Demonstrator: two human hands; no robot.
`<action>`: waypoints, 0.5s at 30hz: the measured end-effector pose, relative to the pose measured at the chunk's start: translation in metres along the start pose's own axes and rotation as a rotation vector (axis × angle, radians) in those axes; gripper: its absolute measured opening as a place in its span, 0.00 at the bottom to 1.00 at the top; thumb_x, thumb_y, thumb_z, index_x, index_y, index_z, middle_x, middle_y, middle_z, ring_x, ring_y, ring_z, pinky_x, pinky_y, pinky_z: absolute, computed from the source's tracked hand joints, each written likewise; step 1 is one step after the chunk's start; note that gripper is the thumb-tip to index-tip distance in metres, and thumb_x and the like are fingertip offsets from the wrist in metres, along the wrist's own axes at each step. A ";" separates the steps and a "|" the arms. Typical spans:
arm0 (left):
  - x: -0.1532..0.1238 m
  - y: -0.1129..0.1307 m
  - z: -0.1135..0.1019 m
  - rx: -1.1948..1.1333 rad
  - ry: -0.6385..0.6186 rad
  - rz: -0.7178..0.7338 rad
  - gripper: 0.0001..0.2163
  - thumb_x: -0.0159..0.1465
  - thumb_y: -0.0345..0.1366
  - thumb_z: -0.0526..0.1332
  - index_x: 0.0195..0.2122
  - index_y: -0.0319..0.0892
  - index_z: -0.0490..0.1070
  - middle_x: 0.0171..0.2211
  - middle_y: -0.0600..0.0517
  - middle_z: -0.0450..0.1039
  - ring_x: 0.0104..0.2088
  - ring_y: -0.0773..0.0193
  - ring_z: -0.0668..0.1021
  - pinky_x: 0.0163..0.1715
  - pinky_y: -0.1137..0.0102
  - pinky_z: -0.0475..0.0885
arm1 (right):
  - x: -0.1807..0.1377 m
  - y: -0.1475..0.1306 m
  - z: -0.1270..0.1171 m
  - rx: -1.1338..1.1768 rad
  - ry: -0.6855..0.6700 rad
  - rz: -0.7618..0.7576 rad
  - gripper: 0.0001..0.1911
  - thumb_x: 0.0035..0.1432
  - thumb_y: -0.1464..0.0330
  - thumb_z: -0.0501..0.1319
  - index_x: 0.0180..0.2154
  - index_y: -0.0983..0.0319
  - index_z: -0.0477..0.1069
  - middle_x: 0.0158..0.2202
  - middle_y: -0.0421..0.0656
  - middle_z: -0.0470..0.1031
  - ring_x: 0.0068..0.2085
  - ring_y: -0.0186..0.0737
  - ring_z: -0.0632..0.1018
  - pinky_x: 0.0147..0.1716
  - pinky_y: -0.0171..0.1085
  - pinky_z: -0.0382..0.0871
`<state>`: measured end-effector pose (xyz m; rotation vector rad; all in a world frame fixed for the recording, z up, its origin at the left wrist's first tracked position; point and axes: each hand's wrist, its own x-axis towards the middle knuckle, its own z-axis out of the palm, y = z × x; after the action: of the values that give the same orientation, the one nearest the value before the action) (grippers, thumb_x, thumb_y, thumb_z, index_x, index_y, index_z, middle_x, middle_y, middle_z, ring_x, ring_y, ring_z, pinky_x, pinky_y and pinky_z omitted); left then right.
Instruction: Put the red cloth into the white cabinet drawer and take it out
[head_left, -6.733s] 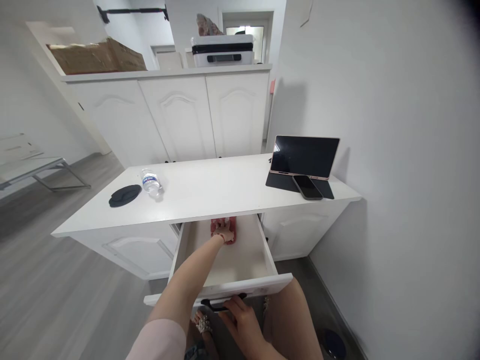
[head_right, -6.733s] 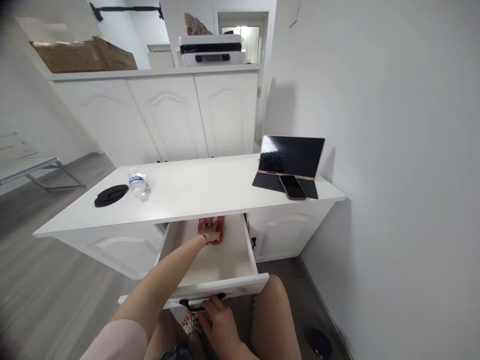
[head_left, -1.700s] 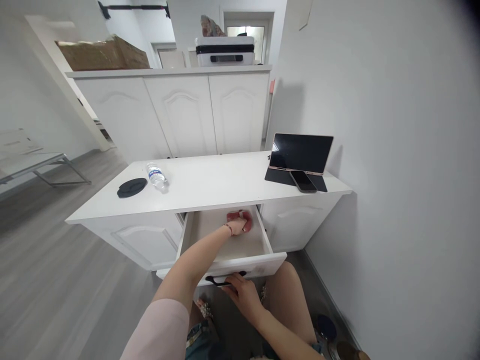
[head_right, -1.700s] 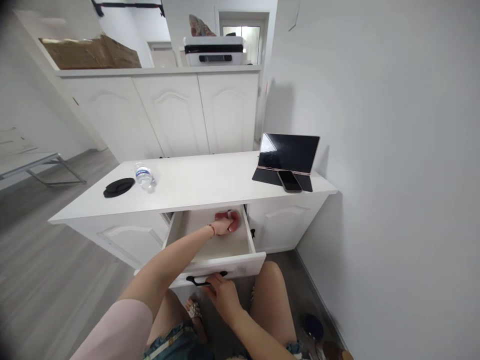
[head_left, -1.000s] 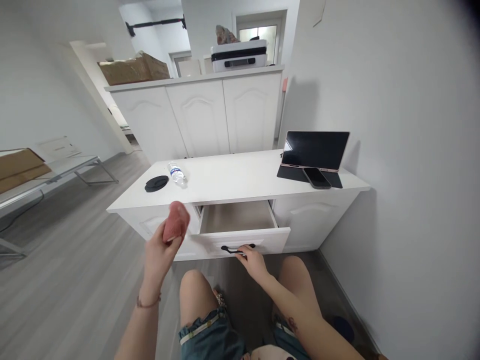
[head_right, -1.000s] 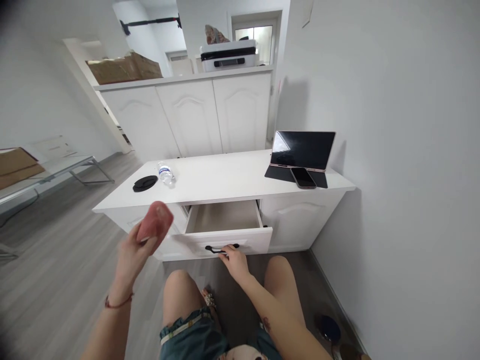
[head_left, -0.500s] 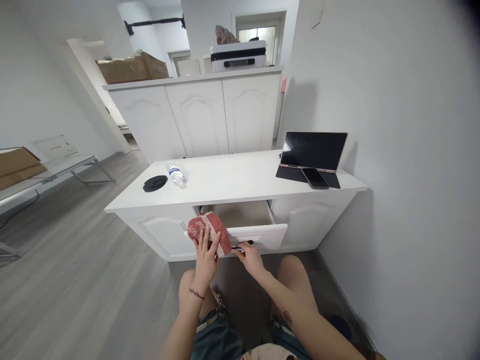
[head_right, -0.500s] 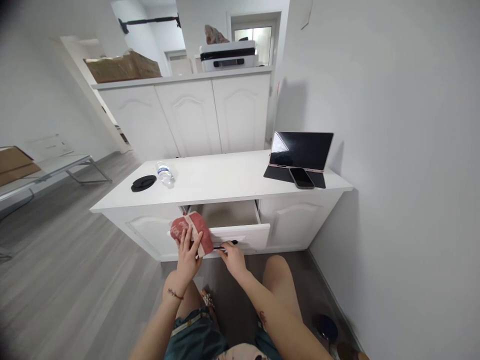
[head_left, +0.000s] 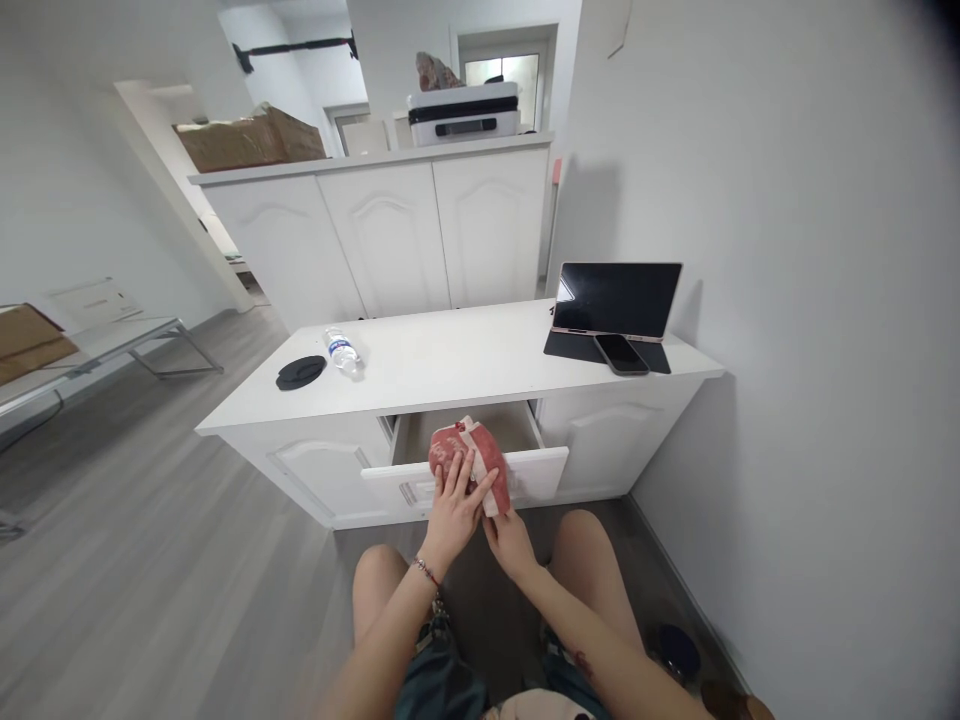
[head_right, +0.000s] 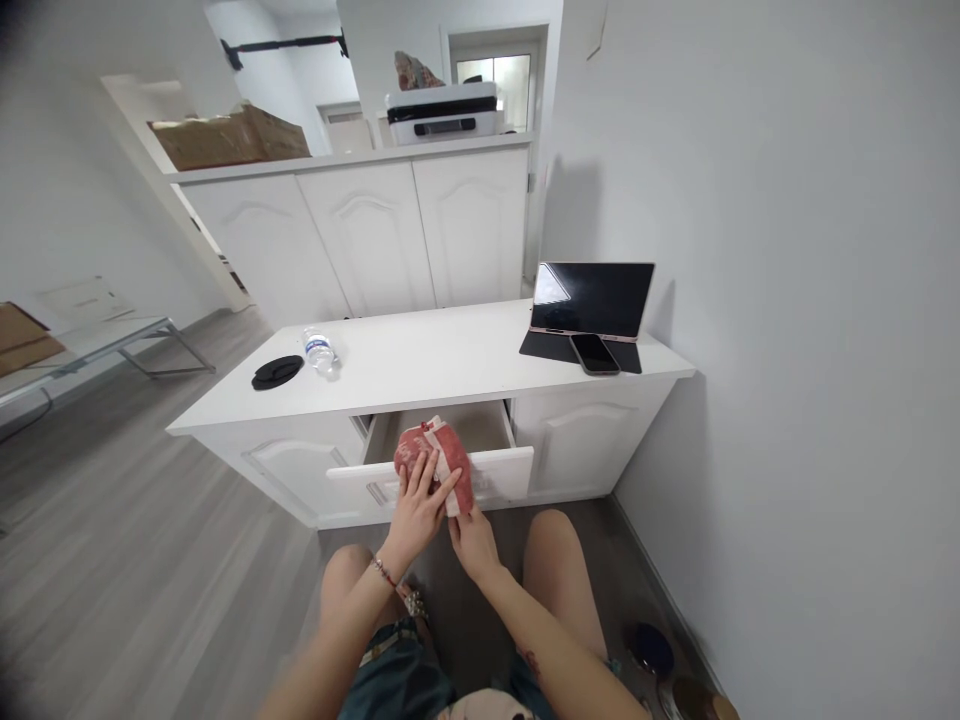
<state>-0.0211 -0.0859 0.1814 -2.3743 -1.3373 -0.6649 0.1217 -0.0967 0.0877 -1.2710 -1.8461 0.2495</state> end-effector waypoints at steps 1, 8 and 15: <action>0.004 0.004 0.000 -0.006 0.002 0.020 0.32 0.67 0.32 0.61 0.71 0.56 0.57 0.72 0.41 0.57 0.72 0.44 0.59 0.68 0.43 0.54 | -0.005 0.003 -0.002 0.005 0.044 -0.001 0.25 0.66 0.72 0.50 0.61 0.63 0.70 0.59 0.57 0.74 0.52 0.51 0.81 0.48 0.48 0.79; 0.028 0.031 0.006 -0.016 -0.040 0.149 0.31 0.68 0.34 0.59 0.72 0.58 0.55 0.73 0.45 0.56 0.71 0.48 0.60 0.68 0.46 0.53 | -0.019 0.019 -0.053 -0.012 0.467 0.154 0.12 0.69 0.68 0.52 0.46 0.61 0.73 0.41 0.51 0.77 0.42 0.47 0.79 0.41 0.45 0.77; 0.034 0.058 0.036 -0.013 -0.123 0.258 0.26 0.70 0.33 0.56 0.68 0.56 0.63 0.73 0.49 0.56 0.71 0.50 0.59 0.65 0.47 0.61 | 0.048 0.034 -0.131 -0.144 0.533 0.104 0.18 0.71 0.61 0.51 0.52 0.62 0.72 0.51 0.55 0.76 0.55 0.48 0.74 0.55 0.51 0.69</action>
<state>0.0525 -0.0729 0.1663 -2.5738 -1.0472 -0.4610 0.2348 -0.0789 0.1734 -1.3733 -1.3608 -0.1611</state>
